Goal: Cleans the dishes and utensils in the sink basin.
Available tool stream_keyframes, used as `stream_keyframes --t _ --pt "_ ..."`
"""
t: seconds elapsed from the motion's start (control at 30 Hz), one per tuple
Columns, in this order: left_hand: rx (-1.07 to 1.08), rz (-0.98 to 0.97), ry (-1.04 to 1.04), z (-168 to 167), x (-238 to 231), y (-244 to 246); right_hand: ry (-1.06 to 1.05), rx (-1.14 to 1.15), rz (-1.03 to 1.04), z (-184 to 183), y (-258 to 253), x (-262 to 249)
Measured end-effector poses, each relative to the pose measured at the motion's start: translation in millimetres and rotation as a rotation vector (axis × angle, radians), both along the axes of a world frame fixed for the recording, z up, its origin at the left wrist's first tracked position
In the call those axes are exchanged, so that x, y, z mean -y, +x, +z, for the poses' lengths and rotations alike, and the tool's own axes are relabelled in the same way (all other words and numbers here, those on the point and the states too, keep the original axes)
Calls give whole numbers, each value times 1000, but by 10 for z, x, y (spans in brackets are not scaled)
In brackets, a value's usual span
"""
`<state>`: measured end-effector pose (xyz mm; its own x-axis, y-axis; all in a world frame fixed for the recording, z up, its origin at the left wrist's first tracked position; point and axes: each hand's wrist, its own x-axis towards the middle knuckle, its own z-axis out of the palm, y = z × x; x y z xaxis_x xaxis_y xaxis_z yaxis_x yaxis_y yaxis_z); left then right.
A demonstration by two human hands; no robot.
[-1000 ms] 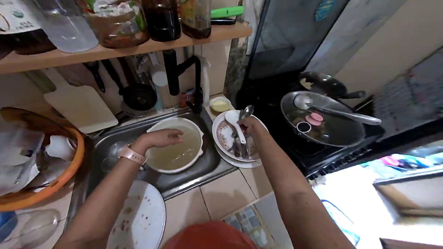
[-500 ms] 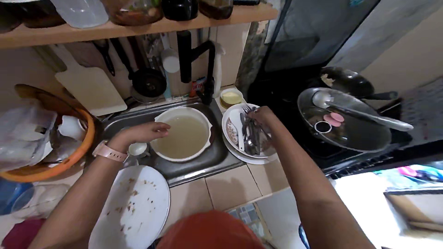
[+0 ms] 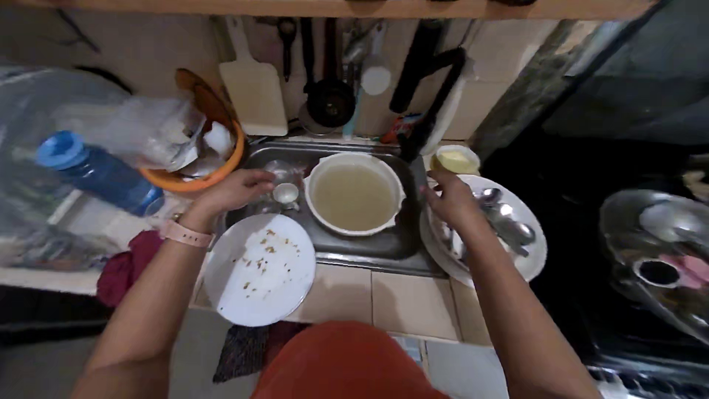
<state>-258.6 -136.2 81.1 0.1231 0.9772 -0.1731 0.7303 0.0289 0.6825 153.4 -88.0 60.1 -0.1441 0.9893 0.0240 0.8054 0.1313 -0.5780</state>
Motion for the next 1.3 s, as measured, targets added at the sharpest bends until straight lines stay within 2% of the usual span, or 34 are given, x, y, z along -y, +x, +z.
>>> stream_keyframes --t 0.13,0.27,0.43,0.57,0.67,0.93,1.07,1.3 --pt "-18 145 11 -194 360 -37 -86 -34 228 -351 -773 133" --pt "-151 252 -94 -623 643 -91 -359 65 430 -699 -1471 162" --pt "-337 416 -169 -1049 980 -52 -434 10 500 -990 -1968 295" --pt "-309 671 -237 -1084 1199 -46 -442 48 467 -935 -2097 374" --pt "-267 781 -256 -1131 1286 -108 -485 61 413 -931 -2099 391" --pt "-227 782 -281 -1150 1264 -318 -719 -178 274 -1110 -1914 443" --pt "-218 775 -273 -1183 1216 -358 -791 -291 216 -1071 -1891 483" --pt "-208 764 -269 -1178 1202 -424 -788 -243 218 -983 -1993 546"
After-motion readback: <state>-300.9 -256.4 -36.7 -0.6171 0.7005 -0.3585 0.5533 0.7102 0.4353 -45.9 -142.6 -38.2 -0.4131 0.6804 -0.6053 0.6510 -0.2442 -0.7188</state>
